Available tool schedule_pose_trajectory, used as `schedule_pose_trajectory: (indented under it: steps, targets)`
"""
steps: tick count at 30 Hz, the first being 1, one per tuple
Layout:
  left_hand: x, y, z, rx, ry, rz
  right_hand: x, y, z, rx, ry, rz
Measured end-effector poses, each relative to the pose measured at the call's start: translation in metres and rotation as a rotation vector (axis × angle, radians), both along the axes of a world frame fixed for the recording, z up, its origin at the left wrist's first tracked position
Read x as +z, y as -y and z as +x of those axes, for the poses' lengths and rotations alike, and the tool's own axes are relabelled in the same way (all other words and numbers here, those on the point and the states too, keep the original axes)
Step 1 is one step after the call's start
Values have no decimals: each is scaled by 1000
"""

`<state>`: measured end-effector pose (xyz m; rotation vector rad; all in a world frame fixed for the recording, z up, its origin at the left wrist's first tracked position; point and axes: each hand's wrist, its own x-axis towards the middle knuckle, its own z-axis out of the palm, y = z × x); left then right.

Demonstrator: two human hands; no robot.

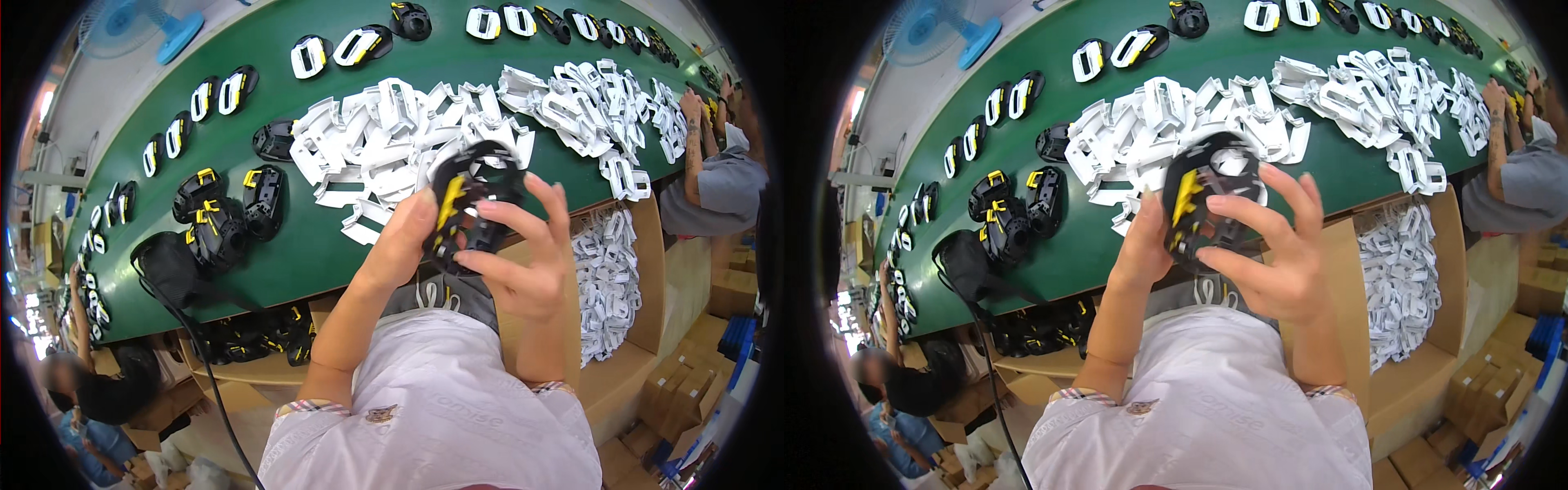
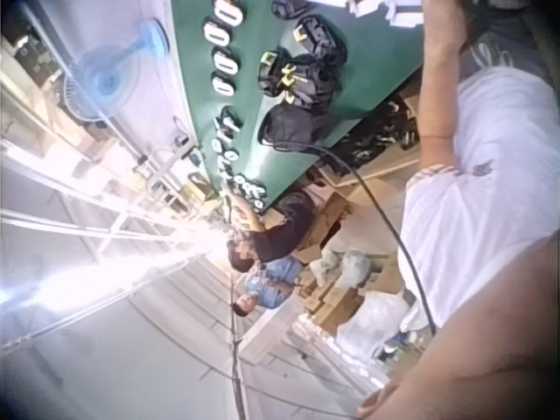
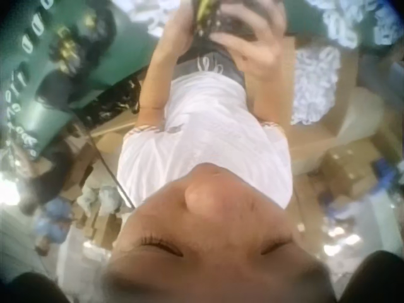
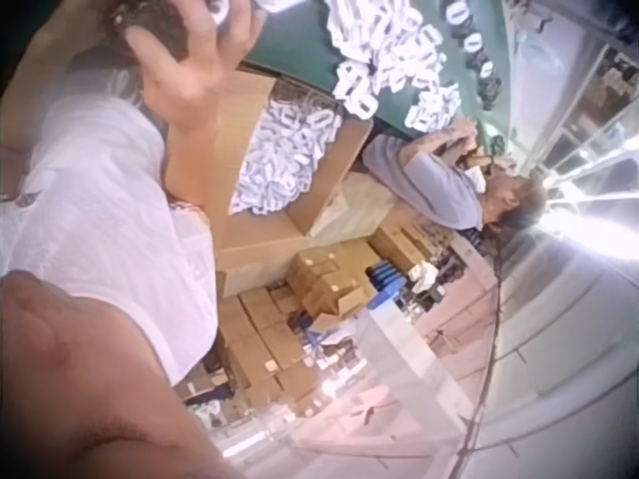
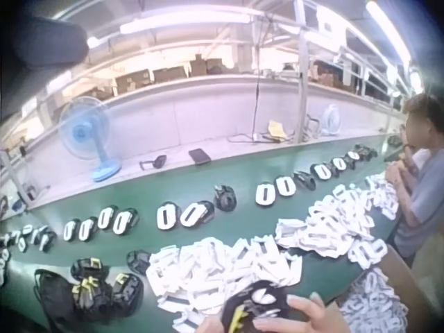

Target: Manually assembling plastic and rubber parts on an industrial production line.

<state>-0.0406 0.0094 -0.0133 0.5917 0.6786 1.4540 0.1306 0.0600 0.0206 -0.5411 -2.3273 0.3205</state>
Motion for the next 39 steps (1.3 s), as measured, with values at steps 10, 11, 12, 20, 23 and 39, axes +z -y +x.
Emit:
schedule_pose_trajectory:
  steps: [10,11,12,20,23,39]
  targets:
    - [-5,1,12,129,-374,-32,-21,11,-8,-8,-498,-1246]
    - [-5,1,13,186,-400,-41,-26,14,-13,-40,-524,-1212]
    - [-5,-1,15,249,-424,-48,-30,15,-16,-69,-544,-1177]
    - [-27,-12,21,415,-644,56,-34,12,-23,-101,-645,-1118]
    - [-25,-11,26,404,-673,87,-31,19,-24,-178,-659,-1201]
    - [-5,-8,35,375,-571,160,-31,23,-18,-156,-773,-1146]
